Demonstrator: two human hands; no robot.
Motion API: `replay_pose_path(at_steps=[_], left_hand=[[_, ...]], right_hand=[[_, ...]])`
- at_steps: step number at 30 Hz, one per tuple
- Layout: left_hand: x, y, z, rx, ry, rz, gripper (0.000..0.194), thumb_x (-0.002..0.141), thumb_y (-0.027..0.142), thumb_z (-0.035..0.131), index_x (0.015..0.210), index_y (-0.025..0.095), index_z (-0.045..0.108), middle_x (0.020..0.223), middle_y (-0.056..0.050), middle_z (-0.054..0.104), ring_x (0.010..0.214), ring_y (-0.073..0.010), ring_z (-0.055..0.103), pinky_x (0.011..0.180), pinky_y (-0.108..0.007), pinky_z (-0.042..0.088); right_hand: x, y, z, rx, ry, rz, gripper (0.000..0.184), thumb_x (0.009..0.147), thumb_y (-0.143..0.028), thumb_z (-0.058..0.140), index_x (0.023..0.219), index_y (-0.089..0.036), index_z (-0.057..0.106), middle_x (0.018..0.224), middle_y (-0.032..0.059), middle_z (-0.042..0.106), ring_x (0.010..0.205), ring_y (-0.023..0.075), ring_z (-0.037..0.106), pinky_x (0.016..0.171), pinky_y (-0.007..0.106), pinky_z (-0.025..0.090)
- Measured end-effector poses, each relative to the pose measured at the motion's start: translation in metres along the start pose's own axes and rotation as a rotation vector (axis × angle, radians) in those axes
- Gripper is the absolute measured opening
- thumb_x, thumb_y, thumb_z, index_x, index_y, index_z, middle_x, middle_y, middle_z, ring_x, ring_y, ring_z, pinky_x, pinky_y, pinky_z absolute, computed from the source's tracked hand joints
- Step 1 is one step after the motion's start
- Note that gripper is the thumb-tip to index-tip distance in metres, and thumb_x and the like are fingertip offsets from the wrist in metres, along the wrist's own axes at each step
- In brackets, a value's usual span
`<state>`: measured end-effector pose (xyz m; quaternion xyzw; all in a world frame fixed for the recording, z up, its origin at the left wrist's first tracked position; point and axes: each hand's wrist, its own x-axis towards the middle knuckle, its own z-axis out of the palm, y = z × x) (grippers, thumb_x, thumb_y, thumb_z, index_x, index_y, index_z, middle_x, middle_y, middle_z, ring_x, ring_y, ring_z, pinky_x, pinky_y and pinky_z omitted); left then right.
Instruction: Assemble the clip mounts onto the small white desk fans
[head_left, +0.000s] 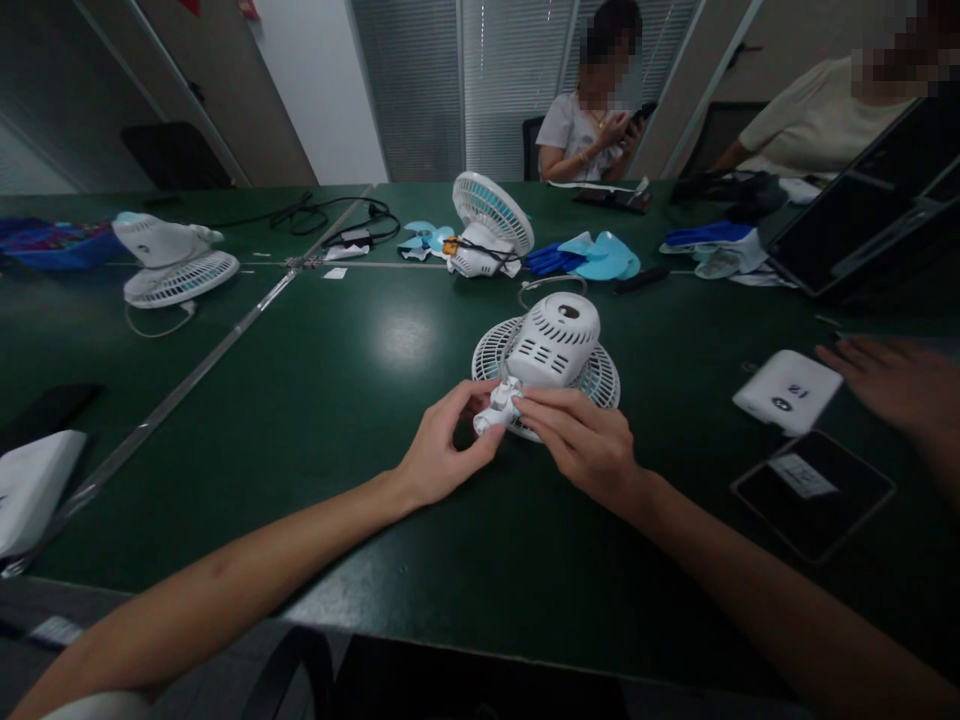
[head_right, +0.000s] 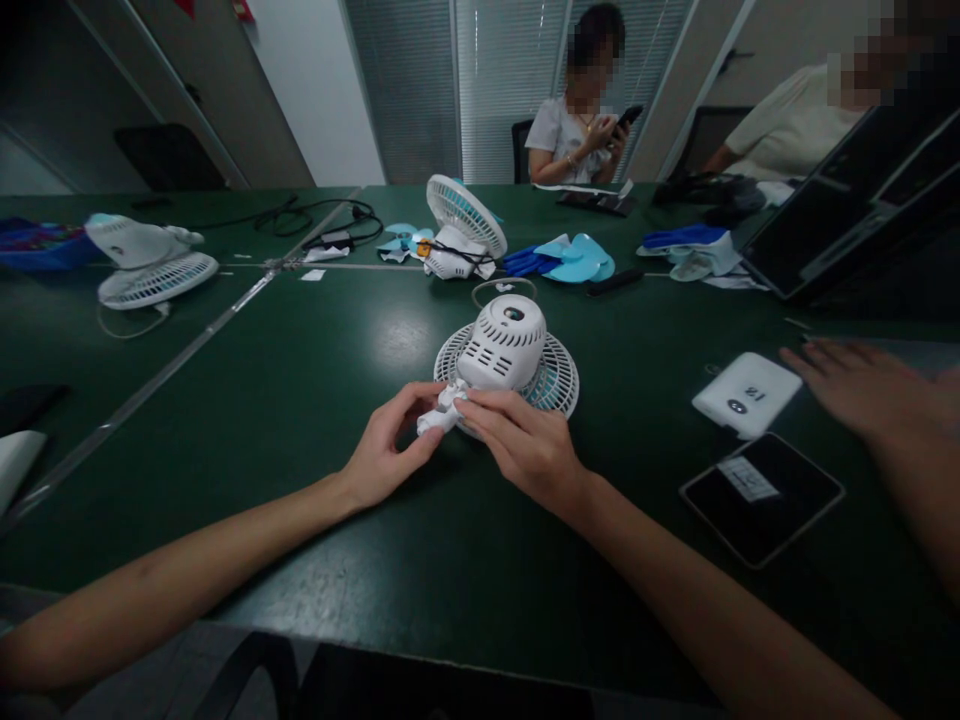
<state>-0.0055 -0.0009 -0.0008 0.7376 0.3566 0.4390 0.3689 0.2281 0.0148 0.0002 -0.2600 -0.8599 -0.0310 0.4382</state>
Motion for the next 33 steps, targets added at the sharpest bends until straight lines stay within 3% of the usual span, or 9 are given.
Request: replay_pose_path(at_steps=[7,9,12,15,18,23,27,30,33], left_hand=[[0.003,-0.001,0.003,-0.220,-0.021,-0.079,0.049,0.093,0.033,0.071,0.135,0.016,0.054,0.117,-0.012,0.066,0.103,-0.0212,0.066,0.096,-0.037,0.055],[0.003,-0.001,0.003,-0.172,-0.020,-0.071,0.050,0.092,0.031,0.072,0.136,0.016,0.055,0.117,-0.011,0.066,0.103,-0.0211,0.065,0.096,-0.036,0.055],[0.001,0.000,0.002,-0.095,-0.024,-0.058,0.052,0.090,0.029,0.073,0.137,0.017,0.054,0.116,-0.011,0.066,0.103,-0.0216,0.065,0.094,-0.036,0.054],[0.001,0.001,0.002,-0.056,-0.032,-0.052,0.052,0.090,0.029,0.073,0.137,0.017,0.053,0.114,-0.010,0.066,0.102,-0.0220,0.066,0.093,-0.036,0.054],[0.001,0.001,0.003,-0.034,-0.031,-0.043,0.051,0.091,0.028,0.072,0.136,0.017,0.053,0.114,-0.011,0.066,0.101,-0.0222,0.066,0.094,-0.038,0.054],[0.002,0.002,0.002,-0.019,-0.027,-0.028,0.051,0.090,0.029,0.072,0.136,0.016,0.053,0.114,-0.011,0.066,0.100,-0.0221,0.065,0.093,-0.038,0.054],[0.002,0.002,0.001,-0.014,-0.029,-0.024,0.052,0.090,0.029,0.073,0.135,0.015,0.053,0.110,-0.010,0.066,0.098,-0.0215,0.065,0.091,-0.038,0.055],[0.002,0.001,0.001,-0.010,-0.026,-0.020,0.051,0.090,0.029,0.072,0.135,0.014,0.053,0.111,-0.011,0.066,0.098,-0.0216,0.065,0.091,-0.038,0.055],[0.002,0.001,0.001,-0.005,-0.025,-0.022,0.051,0.090,0.029,0.072,0.135,0.014,0.053,0.111,-0.011,0.066,0.098,-0.0218,0.065,0.091,-0.038,0.055]], right_hand=[[0.000,-0.002,0.000,-0.018,0.062,0.064,0.042,0.093,-0.004,0.062,0.129,-0.026,0.067,0.106,0.0043,0.072,0.089,0.0157,0.072,0.074,0.029,0.063],[0.003,-0.010,0.002,0.049,0.085,0.184,0.032,0.093,-0.007,0.065,0.120,-0.024,0.070,0.102,0.0035,0.073,0.087,0.0165,0.072,0.072,0.029,0.063],[0.005,-0.022,0.006,0.288,0.109,0.484,0.018,0.093,-0.014,0.068,0.110,-0.022,0.068,0.095,0.0023,0.073,0.076,0.0153,0.074,0.056,0.024,0.061],[0.002,-0.027,0.011,0.464,0.132,0.594,0.018,0.094,-0.017,0.069,0.111,-0.022,0.064,0.083,-0.0008,0.072,0.067,0.0143,0.074,0.047,0.021,0.059],[-0.002,-0.023,0.011,0.414,0.105,0.531,0.021,0.096,-0.016,0.066,0.115,-0.023,0.062,0.091,0.0005,0.073,0.071,0.0140,0.075,0.052,0.021,0.062],[-0.003,-0.012,-0.002,0.124,0.044,0.245,0.038,0.091,-0.010,0.067,0.127,-0.021,0.059,0.112,0.0081,0.068,0.083,0.0154,0.072,0.064,0.026,0.064],[0.000,-0.009,-0.008,-0.007,0.025,0.050,0.045,0.088,-0.004,0.067,0.129,-0.019,0.059,0.116,0.0098,0.066,0.100,0.0208,0.070,0.078,0.032,0.064],[0.002,-0.007,-0.007,-0.045,0.015,0.027,0.041,0.089,-0.004,0.067,0.127,-0.018,0.059,0.113,0.0087,0.069,0.098,0.0191,0.071,0.078,0.029,0.063],[0.004,-0.005,-0.006,-0.050,0.022,0.086,0.036,0.093,-0.009,0.068,0.126,-0.018,0.058,0.106,0.0062,0.073,0.083,0.0146,0.072,0.070,0.025,0.061]])
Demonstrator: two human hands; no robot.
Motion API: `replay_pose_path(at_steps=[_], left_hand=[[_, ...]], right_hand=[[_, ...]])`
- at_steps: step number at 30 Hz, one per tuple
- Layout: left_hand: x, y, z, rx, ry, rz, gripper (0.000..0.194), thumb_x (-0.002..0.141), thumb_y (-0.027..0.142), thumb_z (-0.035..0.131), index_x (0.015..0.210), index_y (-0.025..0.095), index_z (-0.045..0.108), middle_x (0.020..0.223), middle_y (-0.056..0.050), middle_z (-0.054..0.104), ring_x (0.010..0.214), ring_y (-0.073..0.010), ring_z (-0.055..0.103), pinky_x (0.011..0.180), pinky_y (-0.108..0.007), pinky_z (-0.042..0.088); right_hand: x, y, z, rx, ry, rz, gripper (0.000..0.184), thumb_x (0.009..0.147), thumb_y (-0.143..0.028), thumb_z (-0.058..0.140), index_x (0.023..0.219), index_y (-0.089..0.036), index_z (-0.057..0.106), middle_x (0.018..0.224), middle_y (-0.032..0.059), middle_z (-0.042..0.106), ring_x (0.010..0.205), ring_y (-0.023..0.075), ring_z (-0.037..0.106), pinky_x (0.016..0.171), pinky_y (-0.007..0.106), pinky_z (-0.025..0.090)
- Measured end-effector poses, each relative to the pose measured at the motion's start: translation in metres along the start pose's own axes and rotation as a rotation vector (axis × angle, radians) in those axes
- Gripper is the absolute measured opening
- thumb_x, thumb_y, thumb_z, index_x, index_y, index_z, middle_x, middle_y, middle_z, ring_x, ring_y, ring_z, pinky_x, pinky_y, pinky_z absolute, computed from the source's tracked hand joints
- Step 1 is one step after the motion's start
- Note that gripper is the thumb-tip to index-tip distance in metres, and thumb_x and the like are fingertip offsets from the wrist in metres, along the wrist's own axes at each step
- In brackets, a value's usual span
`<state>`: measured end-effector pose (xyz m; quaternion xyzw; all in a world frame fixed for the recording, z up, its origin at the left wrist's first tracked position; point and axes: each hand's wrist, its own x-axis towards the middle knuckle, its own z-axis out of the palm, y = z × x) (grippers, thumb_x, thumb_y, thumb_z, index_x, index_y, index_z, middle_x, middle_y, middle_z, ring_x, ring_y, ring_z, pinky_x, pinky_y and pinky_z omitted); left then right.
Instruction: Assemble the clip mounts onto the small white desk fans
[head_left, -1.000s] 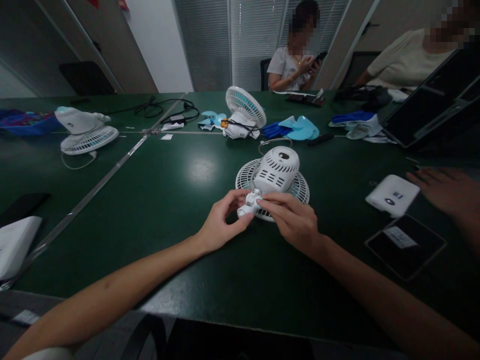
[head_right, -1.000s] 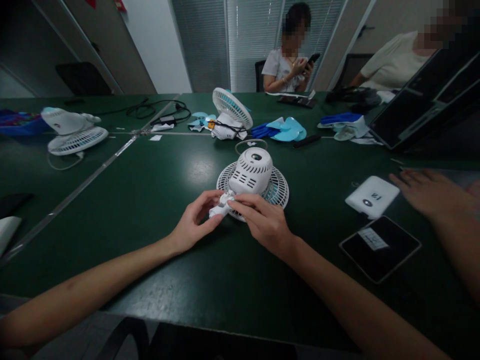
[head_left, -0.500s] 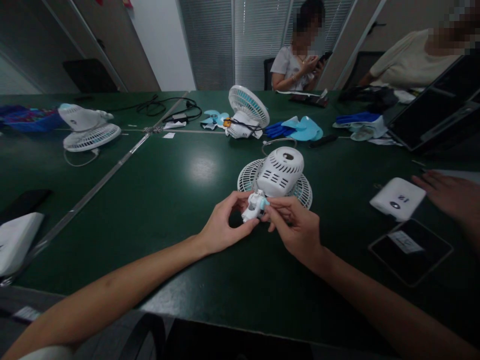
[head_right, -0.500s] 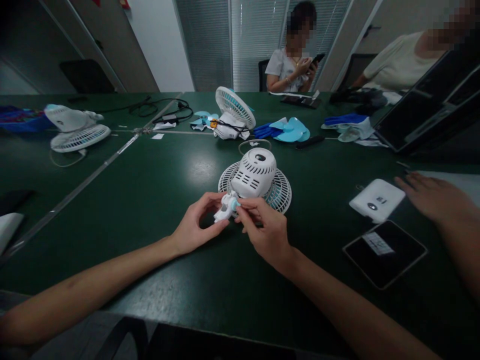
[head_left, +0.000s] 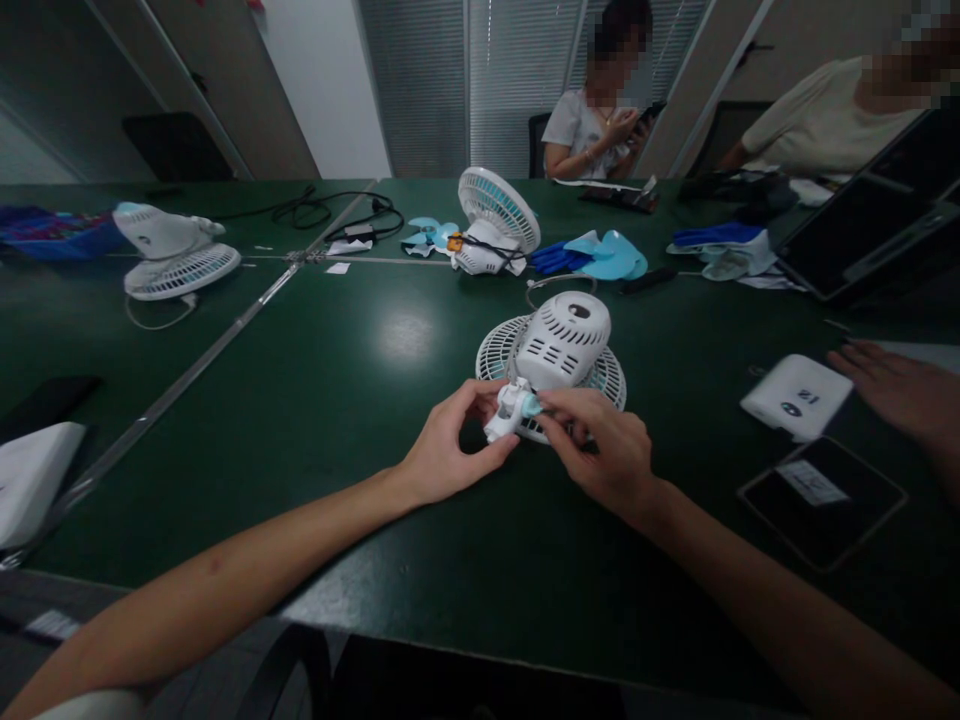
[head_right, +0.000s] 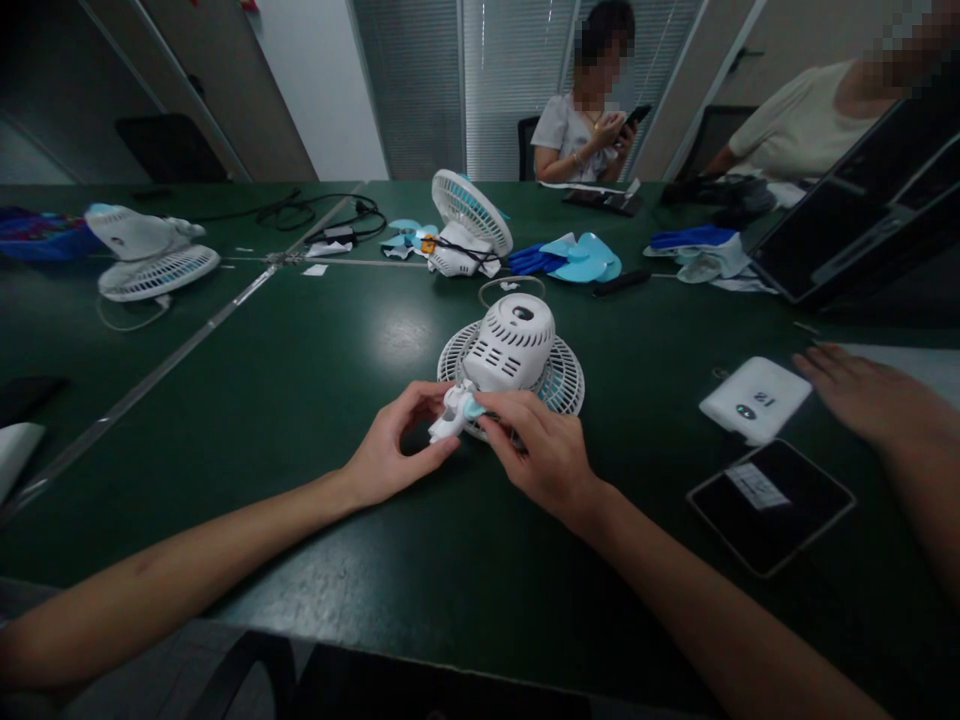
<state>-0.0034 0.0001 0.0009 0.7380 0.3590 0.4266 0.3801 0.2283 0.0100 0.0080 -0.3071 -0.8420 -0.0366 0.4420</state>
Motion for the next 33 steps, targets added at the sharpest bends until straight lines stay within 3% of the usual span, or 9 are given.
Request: replay_pose_path(at_steps=[6,10,14,21,24,26,30,33], left_hand=[[-0.0002,0.0002,0.0011,-0.002,0.000,0.002,0.052,0.090,0.029,0.072,0.135,0.015,0.053,0.112,-0.011,0.065,0.098,-0.0220,0.065,0.091,-0.038,0.055],[-0.0003,0.0010,0.0014,-0.003,0.002,0.006,0.051,0.090,0.029,0.072,0.134,0.015,0.053,0.109,-0.010,0.066,0.096,-0.0213,0.064,0.089,-0.037,0.055],[0.0003,0.0019,0.0010,-0.012,-0.008,0.001,0.050,0.090,0.029,0.071,0.134,0.015,0.052,0.110,-0.011,0.065,0.097,-0.0213,0.064,0.091,-0.038,0.055],[0.0009,0.0025,0.0010,-0.002,-0.007,0.003,0.050,0.090,0.030,0.071,0.134,0.014,0.053,0.111,-0.011,0.065,0.097,-0.0212,0.064,0.089,-0.037,0.055],[0.0008,0.0024,0.0010,-0.002,-0.010,0.005,0.052,0.090,0.030,0.071,0.135,0.014,0.052,0.112,-0.011,0.065,0.097,-0.0214,0.064,0.089,-0.037,0.055],[0.0008,0.0023,0.0009,-0.004,-0.010,0.006,0.051,0.090,0.030,0.071,0.135,0.014,0.052,0.110,-0.011,0.065,0.096,-0.0213,0.064,0.089,-0.037,0.056],[0.0011,0.0010,0.0005,-0.006,-0.010,0.008,0.050,0.090,0.031,0.071,0.133,0.014,0.053,0.109,-0.011,0.065,0.096,-0.0213,0.064,0.089,-0.038,0.056],[0.0012,-0.0007,0.0000,-0.007,-0.008,-0.003,0.049,0.091,0.031,0.069,0.134,0.015,0.052,0.111,-0.011,0.065,0.098,-0.0216,0.064,0.090,-0.038,0.056]], right_hand=[[-0.0019,0.0006,0.0008,0.018,-0.020,0.048,0.037,0.094,-0.013,0.067,0.129,-0.019,0.055,0.098,0.0029,0.072,0.065,0.0105,0.065,0.062,0.023,0.058],[-0.0047,0.0018,0.0007,0.056,-0.003,-0.042,0.050,0.089,-0.004,0.064,0.136,-0.018,0.054,0.116,0.0103,0.068,0.091,0.0179,0.070,0.074,0.030,0.062],[-0.0039,0.0043,0.0006,0.011,-0.030,-0.150,0.054,0.088,0.002,0.061,0.138,-0.018,0.055,0.121,0.0098,0.069,0.109,0.0201,0.069,0.091,0.033,0.061],[-0.0033,0.0042,0.0034,-0.031,-0.014,0.012,0.034,0.097,-0.015,0.066,0.130,-0.020,0.058,0.101,0.0024,0.078,0.075,0.0121,0.073,0.076,0.023,0.061],[-0.0054,0.0037,0.0034,-0.015,-0.020,0.028,0.037,0.096,-0.015,0.065,0.132,-0.021,0.057,0.095,0.0006,0.077,0.067,0.0113,0.070,0.067,0.022,0.059],[-0.0065,0.0038,0.0019,0.012,-0.015,0.002,0.046,0.093,-0.013,0.066,0.136,-0.021,0.055,0.098,0.0028,0.075,0.074,0.0141,0.072,0.066,0.025,0.060],[-0.0060,0.0044,-0.0014,-0.014,-0.016,-0.104,0.057,0.088,-0.004,0.064,0.141,-0.023,0.053,0.117,0.0078,0.071,0.101,0.0211,0.072,0.081,0.033,0.064],[-0.0043,0.0053,-0.0013,-0.033,-0.043,-0.096,0.055,0.091,-0.005,0.063,0.142,-0.024,0.052,0.120,0.0062,0.072,0.101,0.0191,0.072,0.083,0.031,0.063]])
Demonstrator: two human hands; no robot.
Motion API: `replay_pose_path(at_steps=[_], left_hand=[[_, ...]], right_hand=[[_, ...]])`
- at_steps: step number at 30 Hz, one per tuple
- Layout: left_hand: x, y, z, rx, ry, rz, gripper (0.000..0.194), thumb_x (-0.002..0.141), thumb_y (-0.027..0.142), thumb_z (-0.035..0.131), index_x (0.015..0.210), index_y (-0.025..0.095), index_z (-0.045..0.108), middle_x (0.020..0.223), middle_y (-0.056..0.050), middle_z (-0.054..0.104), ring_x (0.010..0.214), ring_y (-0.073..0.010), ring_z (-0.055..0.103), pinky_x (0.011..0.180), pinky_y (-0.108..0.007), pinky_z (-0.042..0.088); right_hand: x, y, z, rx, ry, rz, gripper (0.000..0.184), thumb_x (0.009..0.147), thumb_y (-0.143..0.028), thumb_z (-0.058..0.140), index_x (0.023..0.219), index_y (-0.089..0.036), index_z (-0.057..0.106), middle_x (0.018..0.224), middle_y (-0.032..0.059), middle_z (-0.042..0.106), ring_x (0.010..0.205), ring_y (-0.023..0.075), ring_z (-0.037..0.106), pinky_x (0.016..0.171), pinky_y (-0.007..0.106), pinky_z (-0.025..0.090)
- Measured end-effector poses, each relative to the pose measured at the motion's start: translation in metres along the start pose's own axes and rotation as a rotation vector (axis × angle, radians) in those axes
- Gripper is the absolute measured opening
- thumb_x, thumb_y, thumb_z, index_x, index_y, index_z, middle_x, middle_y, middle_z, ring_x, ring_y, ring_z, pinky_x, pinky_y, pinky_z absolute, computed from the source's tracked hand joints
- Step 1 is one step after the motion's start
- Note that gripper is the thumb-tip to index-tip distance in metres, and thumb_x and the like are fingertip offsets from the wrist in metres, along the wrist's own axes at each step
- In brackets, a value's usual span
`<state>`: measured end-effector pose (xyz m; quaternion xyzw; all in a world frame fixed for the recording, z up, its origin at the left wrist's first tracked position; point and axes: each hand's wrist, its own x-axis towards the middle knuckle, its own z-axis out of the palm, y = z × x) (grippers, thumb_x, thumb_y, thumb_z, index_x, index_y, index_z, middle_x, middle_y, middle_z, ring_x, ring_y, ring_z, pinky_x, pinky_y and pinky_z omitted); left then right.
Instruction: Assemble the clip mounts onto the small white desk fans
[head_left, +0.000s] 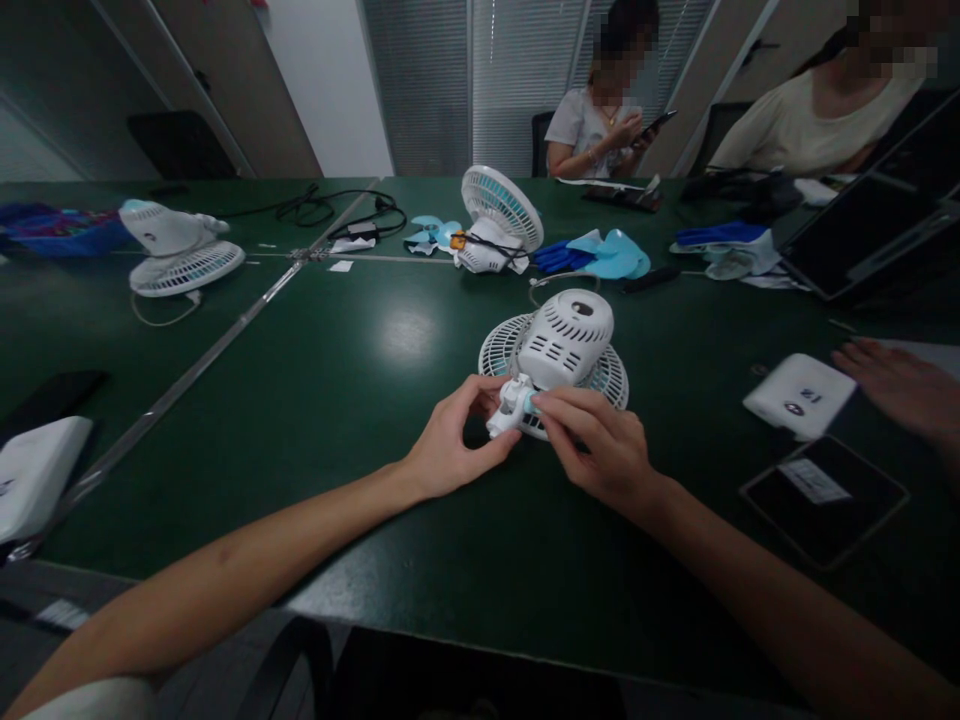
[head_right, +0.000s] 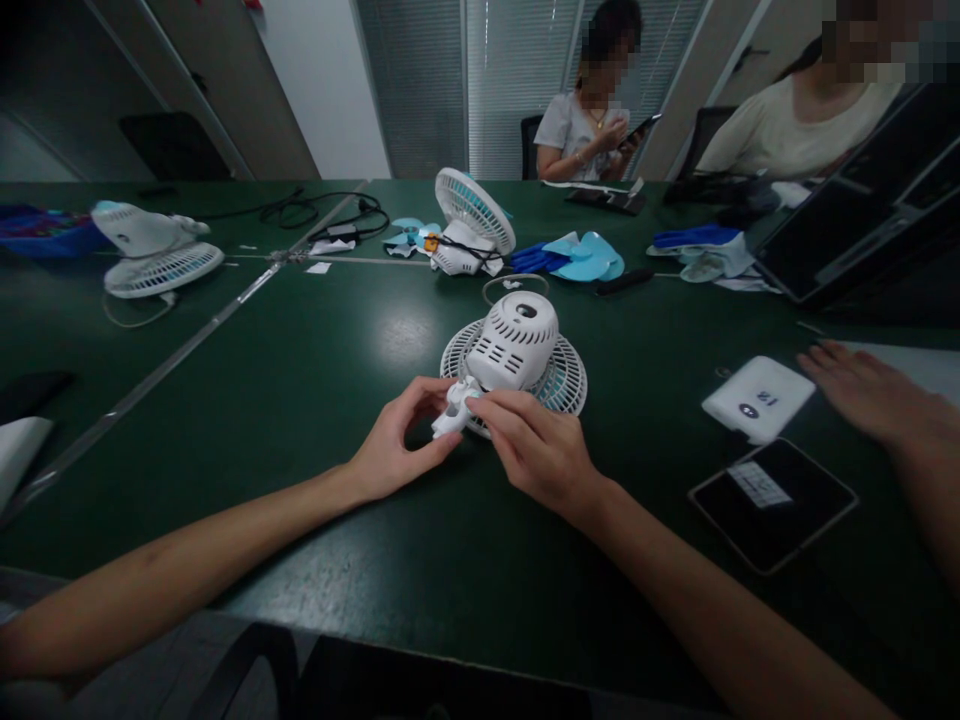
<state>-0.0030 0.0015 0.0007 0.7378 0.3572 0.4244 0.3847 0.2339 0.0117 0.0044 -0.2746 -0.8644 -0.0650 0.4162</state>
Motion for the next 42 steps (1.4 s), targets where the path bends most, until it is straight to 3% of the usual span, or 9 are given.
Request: replay_pose_path(at_steps=[7,10,15,21,24,27,31,38,42], left_hand=[[-0.0002,0.0015,0.0003,0.001,0.002,-0.002,0.048,0.090,0.029,0.069,0.133,0.014,0.052,0.111,-0.011,0.064,0.098,-0.0219,0.064,0.090,-0.037,0.055],[-0.0001,0.0023,0.0008,0.001,0.000,0.004,0.048,0.090,0.028,0.069,0.132,0.014,0.052,0.110,-0.011,0.064,0.097,-0.0216,0.064,0.089,-0.037,0.055],[0.0001,0.0008,0.0009,-0.007,-0.002,0.002,0.047,0.090,0.029,0.069,0.132,0.015,0.052,0.110,-0.011,0.064,0.097,-0.0217,0.063,0.090,-0.037,0.056],[0.0002,-0.0002,0.0000,0.004,-0.001,-0.002,0.047,0.090,0.029,0.069,0.133,0.015,0.052,0.112,-0.011,0.064,0.099,-0.0220,0.063,0.092,-0.038,0.055],[0.0003,0.0009,0.0000,0.005,0.000,0.002,0.047,0.090,0.030,0.069,0.132,0.015,0.052,0.112,-0.011,0.065,0.098,-0.0221,0.064,0.091,-0.038,0.056],[0.0004,0.0017,0.0004,-0.003,0.001,0.009,0.047,0.090,0.029,0.069,0.132,0.015,0.052,0.110,-0.011,0.065,0.097,-0.0215,0.064,0.089,-0.037,0.056],[0.0003,0.0014,0.0007,-0.013,0.003,-0.002,0.047,0.090,0.029,0.069,0.131,0.015,0.052,0.110,-0.011,0.064,0.097,-0.0214,0.064,0.090,-0.037,0.056],[-0.0009,-0.0010,0.0001,0.005,-0.002,-0.001,0.047,0.091,0.028,0.068,0.133,0.016,0.051,0.111,-0.011,0.063,0.098,-0.0213,0.063,0.090,-0.036,0.055],[-0.0002,0.0001,0.0002,0.006,-0.011,0.000,0.047,0.091,0.028,0.068,0.133,0.016,0.051,0.110,-0.010,0.064,0.098,-0.0214,0.063,0.089,-0.036,0.055]], right_hand=[[-0.0008,0.0007,0.0043,0.033,-0.047,0.090,0.043,0.097,-0.011,0.061,0.138,-0.022,0.053,0.106,0.0031,0.076,0.079,0.0135,0.074,0.074,0.026,0.062],[-0.0018,0.0000,0.0031,0.031,0.002,0.055,0.051,0.092,-0.009,0.065,0.140,-0.020,0.052,0.108,0.0058,0.074,0.087,0.0166,0.073,0.073,0.027,0.062],[-0.0017,0.0017,0.0011,-0.028,0.001,-0.065,0.059,0.090,-0.003,0.062,0.143,-0.025,0.052,0.120,0.0061,0.072,0.103,0.0191,0.072,0.083,0.031,0.063],[-0.0004,0.0024,0.0046,0.004,-0.011,0.079,0.044,0.094,-0.011,0.065,0.136,-0.022,0.058,0.108,0.0035,0.077,0.083,0.0148,0.075,0.077,0.026,0.062],[-0.0005,0.0012,0.0042,0.026,-0.013,0.093,0.045,0.094,-0.013,0.065,0.137,-0.023,0.056,0.105,0.0025,0.077,0.075,0.0135,0.073,0.068,0.025,0.061],[-0.0008,0.0000,0.0017,0.028,0.019,0.034,0.054,0.090,-0.009,0.067,0.141,-0.022,0.053,0.109,0.0052,0.074,0.084,0.0166,0.073,0.067,0.027,0.061],[-0.0008,0.0003,-0.0002,-0.012,0.019,-0.058,0.058,0.088,-0.001,0.063,0.141,-0.023,0.054,0.120,0.0071,0.073,0.103,0.0188,0.073,0.082,0.030,0.063],[0.0022,0.0008,0.0013,0.003,0.016,0.045,0.048,0.093,-0.008,0.064,0.138,-0.025,0.057,0.112,0.0025,0.078,0.088,0.0160,0.077,0.080,0.029,0.065],[0.0029,-0.0016,-0.0002,0.015,0.006,0.041,0.050,0.092,-0.009,0.066,0.139,-0.022,0.055,0.110,0.0051,0.077,0.090,0.0172,0.076,0.077,0.029,0.065]])
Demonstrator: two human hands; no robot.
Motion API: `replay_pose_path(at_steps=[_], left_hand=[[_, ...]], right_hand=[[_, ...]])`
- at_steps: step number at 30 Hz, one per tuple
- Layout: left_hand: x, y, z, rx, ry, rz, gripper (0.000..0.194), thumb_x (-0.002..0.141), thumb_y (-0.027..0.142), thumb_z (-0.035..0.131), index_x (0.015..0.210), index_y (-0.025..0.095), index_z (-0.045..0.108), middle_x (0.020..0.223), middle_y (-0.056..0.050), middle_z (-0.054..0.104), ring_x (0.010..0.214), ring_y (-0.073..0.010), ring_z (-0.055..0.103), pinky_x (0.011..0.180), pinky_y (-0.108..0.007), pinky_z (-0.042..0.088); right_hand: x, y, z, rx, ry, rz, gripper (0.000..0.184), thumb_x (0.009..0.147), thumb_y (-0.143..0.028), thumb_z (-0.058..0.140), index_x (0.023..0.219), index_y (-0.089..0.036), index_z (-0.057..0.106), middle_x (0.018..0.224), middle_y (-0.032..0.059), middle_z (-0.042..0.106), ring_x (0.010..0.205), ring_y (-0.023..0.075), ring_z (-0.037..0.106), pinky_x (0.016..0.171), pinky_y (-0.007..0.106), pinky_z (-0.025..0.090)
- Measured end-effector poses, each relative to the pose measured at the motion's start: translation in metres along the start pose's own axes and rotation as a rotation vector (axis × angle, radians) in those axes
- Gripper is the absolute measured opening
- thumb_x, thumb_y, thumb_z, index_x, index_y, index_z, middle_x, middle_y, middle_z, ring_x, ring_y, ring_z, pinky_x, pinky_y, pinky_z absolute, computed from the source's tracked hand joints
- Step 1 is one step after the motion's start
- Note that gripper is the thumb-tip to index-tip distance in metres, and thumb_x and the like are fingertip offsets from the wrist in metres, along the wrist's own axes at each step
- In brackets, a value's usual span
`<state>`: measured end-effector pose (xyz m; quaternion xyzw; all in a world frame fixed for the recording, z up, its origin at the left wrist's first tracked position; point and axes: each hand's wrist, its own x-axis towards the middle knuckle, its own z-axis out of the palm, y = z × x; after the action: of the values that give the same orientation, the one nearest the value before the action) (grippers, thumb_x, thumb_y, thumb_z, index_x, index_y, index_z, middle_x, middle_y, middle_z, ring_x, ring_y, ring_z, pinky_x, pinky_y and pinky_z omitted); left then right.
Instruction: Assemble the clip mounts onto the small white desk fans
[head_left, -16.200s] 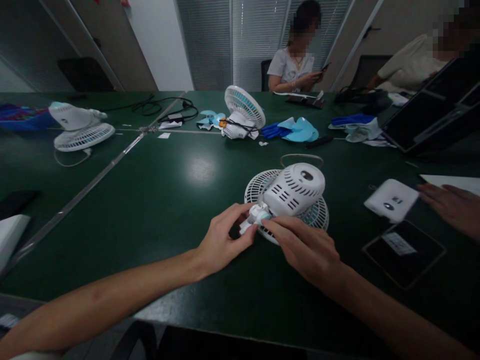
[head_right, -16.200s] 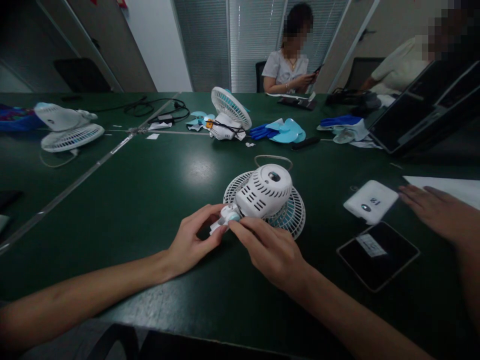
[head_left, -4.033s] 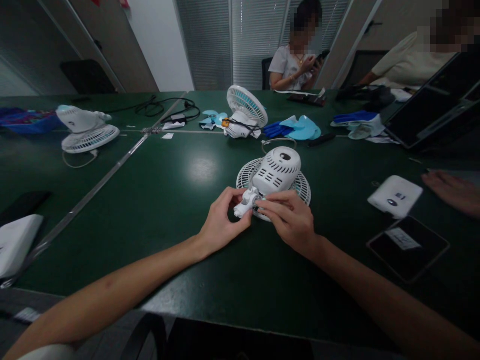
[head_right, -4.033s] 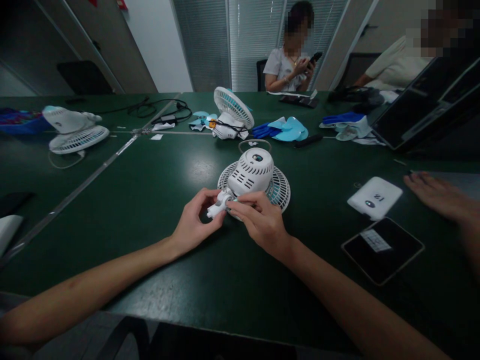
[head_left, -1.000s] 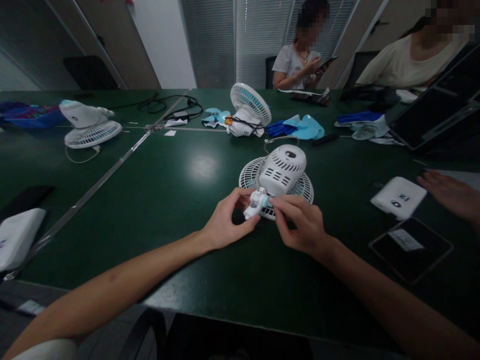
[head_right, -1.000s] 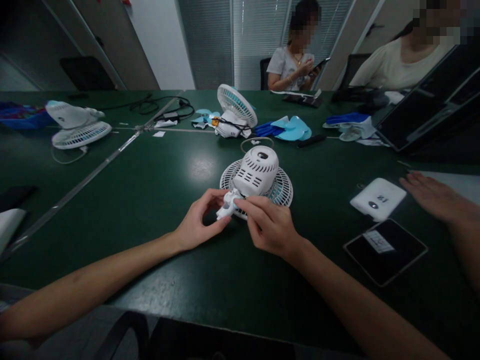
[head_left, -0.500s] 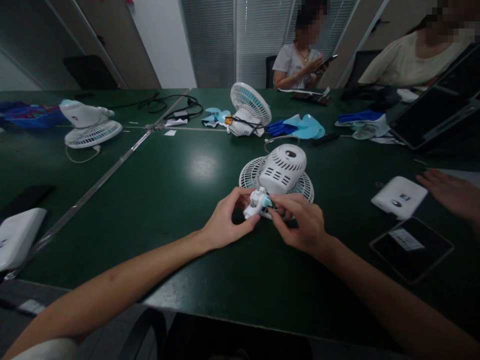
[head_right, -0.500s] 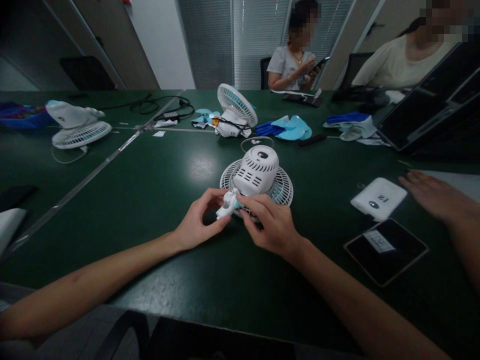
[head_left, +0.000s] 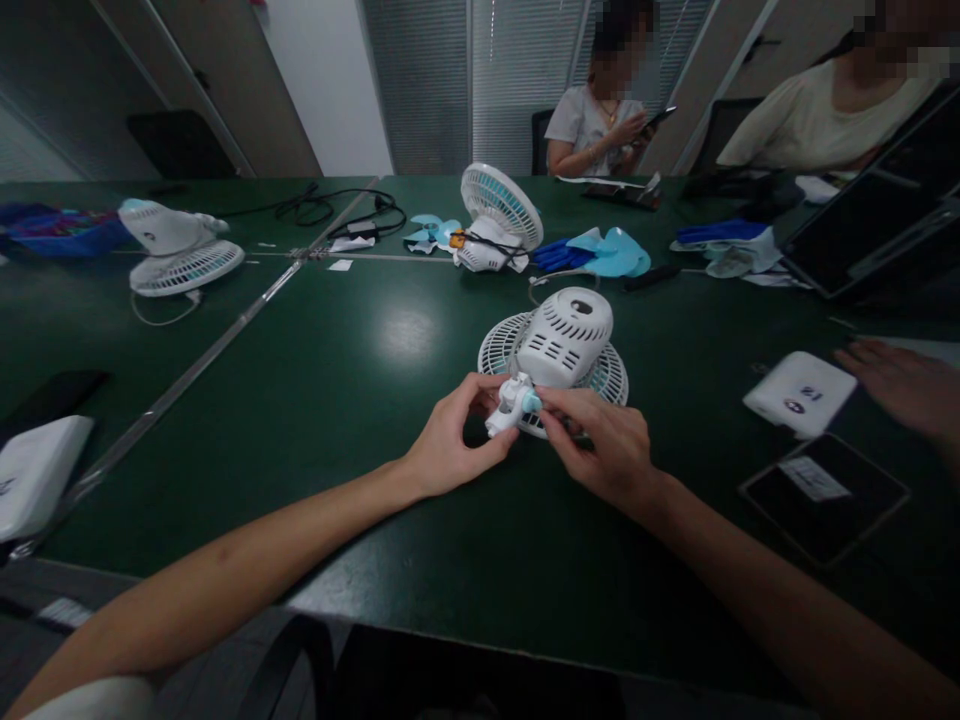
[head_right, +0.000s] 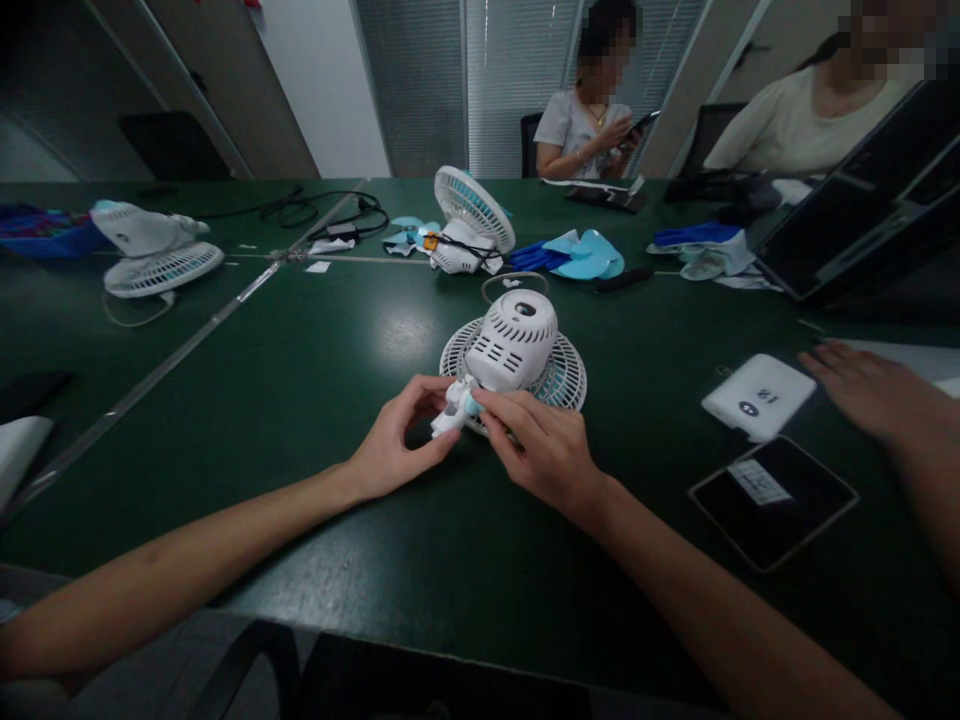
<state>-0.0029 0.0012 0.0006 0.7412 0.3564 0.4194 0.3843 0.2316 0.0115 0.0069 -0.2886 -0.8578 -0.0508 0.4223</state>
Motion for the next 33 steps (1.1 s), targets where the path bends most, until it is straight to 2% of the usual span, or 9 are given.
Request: replay_pose_path(at_steps=[5,10,14,18,21,24,29,33], left_hand=[[0.0012,0.0016,-0.0001,0.000,0.015,0.010,0.045,0.090,0.027,0.068,0.131,0.015,0.052,0.109,-0.010,0.064,0.096,-0.0211,0.063,0.089,-0.036,0.055],[0.0008,0.0008,-0.0005,-0.004,0.015,-0.002,0.046,0.089,0.027,0.068,0.131,0.015,0.052,0.112,-0.011,0.064,0.098,-0.0217,0.063,0.090,-0.037,0.056],[0.0003,0.0005,-0.0006,0.005,0.005,-0.007,0.047,0.090,0.029,0.068,0.132,0.015,0.052,0.112,-0.011,0.064,0.098,-0.0215,0.063,0.091,-0.037,0.055],[0.0004,0.0008,0.0001,0.005,0.007,0.009,0.046,0.090,0.028,0.069,0.131,0.015,0.052,0.107,-0.010,0.064,0.096,-0.0209,0.063,0.089,-0.036,0.055],[0.0007,0.0000,0.0007,-0.002,0.016,0.016,0.046,0.090,0.027,0.069,0.131,0.015,0.052,0.108,-0.010,0.064,0.095,-0.0209,0.063,0.088,-0.036,0.055],[0.0007,-0.0015,0.0006,-0.010,0.020,0.010,0.046,0.090,0.025,0.067,0.132,0.015,0.051,0.112,-0.011,0.063,0.097,-0.0214,0.063,0.090,-0.037,0.055],[0.0001,-0.0009,0.0000,-0.009,0.013,-0.001,0.046,0.089,0.025,0.068,0.131,0.015,0.051,0.111,-0.011,0.064,0.097,-0.0215,0.063,0.090,-0.037,0.055],[0.0005,0.0014,0.0004,-0.002,0.022,0.012,0.045,0.090,0.026,0.068,0.130,0.015,0.052,0.109,-0.010,0.064,0.096,-0.0212,0.063,0.089,-0.037,0.055]], right_hand=[[-0.0021,0.0005,-0.0010,-0.036,0.007,-0.109,0.055,0.090,-0.001,0.064,0.139,-0.023,0.054,0.121,0.0063,0.074,0.104,0.0175,0.074,0.084,0.030,0.063],[-0.0028,0.0032,0.0005,-0.032,0.010,-0.004,0.047,0.093,-0.008,0.068,0.135,-0.025,0.057,0.113,0.0020,0.078,0.090,0.0159,0.077,0.082,0.029,0.064],[0.0005,0.0011,-0.0011,-0.017,0.008,0.009,0.043,0.093,-0.010,0.068,0.132,-0.023,0.057,0.109,0.0030,0.078,0.086,0.0149,0.076,0.079,0.027,0.063],[0.0009,0.0006,-0.0028,-0.022,0.014,-0.078,0.049,0.089,-0.005,0.068,0.134,-0.019,0.056,0.114,0.0080,0.076,0.097,0.0172,0.075,0.081,0.028,0.063],[-0.0017,0.0034,-0.0019,-0.028,0.004,-0.147,0.052,0.089,0.001,0.064,0.135,-0.020,0.057,0.122,0.0075,0.074,0.105,0.0158,0.073,0.088,0.028,0.062],[-0.0042,0.0064,-0.0002,-0.060,0.015,-0.125,0.050,0.089,-0.001,0.068,0.134,-0.020,0.059,0.120,0.0055,0.075,0.103,0.0148,0.074,0.091,0.026,0.061],[-0.0032,0.0053,0.0001,-0.027,0.008,-0.055,0.045,0.091,-0.004,0.068,0.131,-0.021,0.060,0.112,0.0028,0.078,0.094,0.0141,0.076,0.088,0.025,0.062],[0.0001,0.0021,-0.0022,-0.058,0.034,-0.062,0.046,0.090,-0.006,0.069,0.133,-0.020,0.059,0.111,0.0052,0.077,0.093,0.0161,0.075,0.081,0.027,0.062]])
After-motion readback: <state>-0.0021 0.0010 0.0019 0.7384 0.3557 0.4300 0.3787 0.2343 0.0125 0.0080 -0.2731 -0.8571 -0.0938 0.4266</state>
